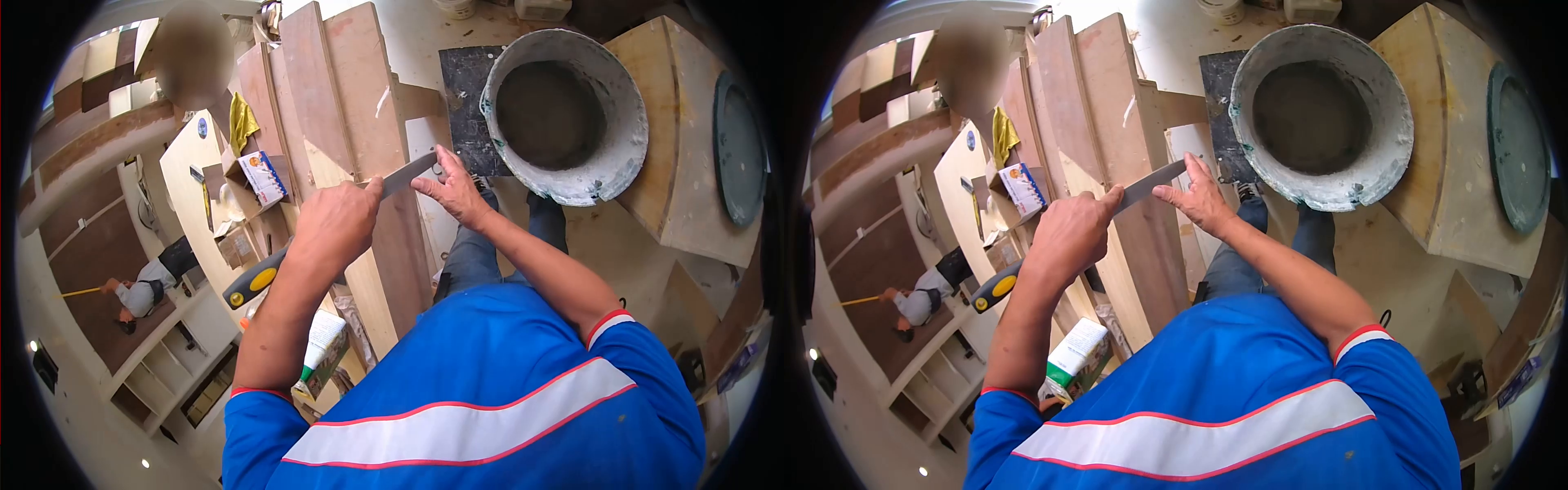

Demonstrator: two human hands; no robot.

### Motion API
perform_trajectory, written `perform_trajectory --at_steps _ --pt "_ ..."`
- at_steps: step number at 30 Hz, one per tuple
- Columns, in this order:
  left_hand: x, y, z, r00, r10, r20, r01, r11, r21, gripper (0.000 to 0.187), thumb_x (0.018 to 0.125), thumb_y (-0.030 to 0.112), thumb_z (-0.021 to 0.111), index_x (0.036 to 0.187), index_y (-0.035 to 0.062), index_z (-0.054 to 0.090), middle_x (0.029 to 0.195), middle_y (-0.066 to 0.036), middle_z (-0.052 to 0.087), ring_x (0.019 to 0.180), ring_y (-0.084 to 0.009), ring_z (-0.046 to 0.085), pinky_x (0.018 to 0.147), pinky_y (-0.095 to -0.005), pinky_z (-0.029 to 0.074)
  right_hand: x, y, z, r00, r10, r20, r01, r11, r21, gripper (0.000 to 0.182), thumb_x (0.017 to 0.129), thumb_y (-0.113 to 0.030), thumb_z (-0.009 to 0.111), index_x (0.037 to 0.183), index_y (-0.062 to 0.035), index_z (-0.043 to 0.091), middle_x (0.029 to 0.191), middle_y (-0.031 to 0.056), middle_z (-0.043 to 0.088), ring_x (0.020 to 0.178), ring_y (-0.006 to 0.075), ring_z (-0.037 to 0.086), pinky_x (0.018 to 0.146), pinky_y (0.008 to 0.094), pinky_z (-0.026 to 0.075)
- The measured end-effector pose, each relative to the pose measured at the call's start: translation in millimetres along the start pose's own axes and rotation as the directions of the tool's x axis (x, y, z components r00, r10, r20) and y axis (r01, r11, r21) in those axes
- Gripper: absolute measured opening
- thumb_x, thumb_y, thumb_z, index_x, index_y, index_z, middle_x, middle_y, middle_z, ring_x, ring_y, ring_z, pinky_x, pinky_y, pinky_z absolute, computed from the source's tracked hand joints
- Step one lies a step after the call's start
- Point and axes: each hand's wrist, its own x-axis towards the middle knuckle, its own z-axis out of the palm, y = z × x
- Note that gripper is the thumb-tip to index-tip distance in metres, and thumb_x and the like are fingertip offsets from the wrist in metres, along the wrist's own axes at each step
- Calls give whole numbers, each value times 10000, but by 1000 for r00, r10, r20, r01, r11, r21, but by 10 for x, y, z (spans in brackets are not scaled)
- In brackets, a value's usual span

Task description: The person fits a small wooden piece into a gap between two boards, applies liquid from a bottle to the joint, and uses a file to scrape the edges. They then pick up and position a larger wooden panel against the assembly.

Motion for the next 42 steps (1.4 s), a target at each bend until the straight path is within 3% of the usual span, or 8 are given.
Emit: perform_trajectory --at_steps 8,11,13,20,27,36,39,42 --pt "-105 219 -23 993 -28 112 16 994 105 542 862 -19 592 1402 -5 551 862 -191 668 777 -355 703 670 -481 523 35 228 111 985 97 144 -123 975 186 1338 758 -704 804 1526 217 209 1565 386 342 1501 387 349 1232 398 286" --pt "-261 298 -325 951 -164 262 116 975 188 406 846 -17 597 1252 -20 594 881 -187 651 816 -360 687 702 -473 516 -19 201 150 989 108 97 -116 989 86 1313 764 -699 804 1514 221 243 1496 366 419 1323 358 513 1113 380 425" --pt "-484 183 -415 982 -113 149 90 984 153 295 843 -10 590 1138 -3 592 887 -179 629 857 -358 671 723 -477 508 45 289 205 999 45 2 -45 996 -75 1280 762 -706 801 1511 201 294 1449 350 464 1164 329 612 1000 361 514" --pt "-724 -24 -727 992 -94 86 86 992 93 145 849 3 566 993 11 554 894 -165 570 895 -370 626 749 -477 494 76 218 175 983 114 145 -122 992 45 1248 764 -751 761 1487 184 362 1421 368 486 1292 397 554 1069 408 477" --pt "-552 170 -927 993 -68 100 47 978 202 492 930 47 592 1396 196 650 859 -128 582 755 -317 644 643 -458 484 115 269 115 982 129 139 -133 991 15 1233 775 -793 712 1456 188 402 1379 379 518 1304 430 537 1116 431 430" --pt "-251 399 -643 978 -99 185 49 966 255 330 1024 151 524 1314 87 669 867 -130 616 762 -295 676 623 -445 519 107 521 96 974 155 162 -178 975 133 1184 799 -684 785 1447 221 382 1359 337 578 1282 339 583 1092 373 447" --pt "-64 411 -265 992 16 124 -45 971 233 263 1042 171 517 1054 7 722 852 -110 666 696 -273 702 591 -378 547 81 737 -5 962 212 172 -225 973 59 1160 798 -661 803 1439 218 399 1338 320 602 1258 324 600 1087 369 450" --pt "-101 436 -377 986 -36 165 2 979 203 260 1039 151 507 1059 11 725 869 -141 670 722 -290 713 615 -396 560 41 617 -98 932 257 255 -275 961 39 1232 782 -729 769 1450 229 377 1335 326 606 1287 328 585 1108 377 432"
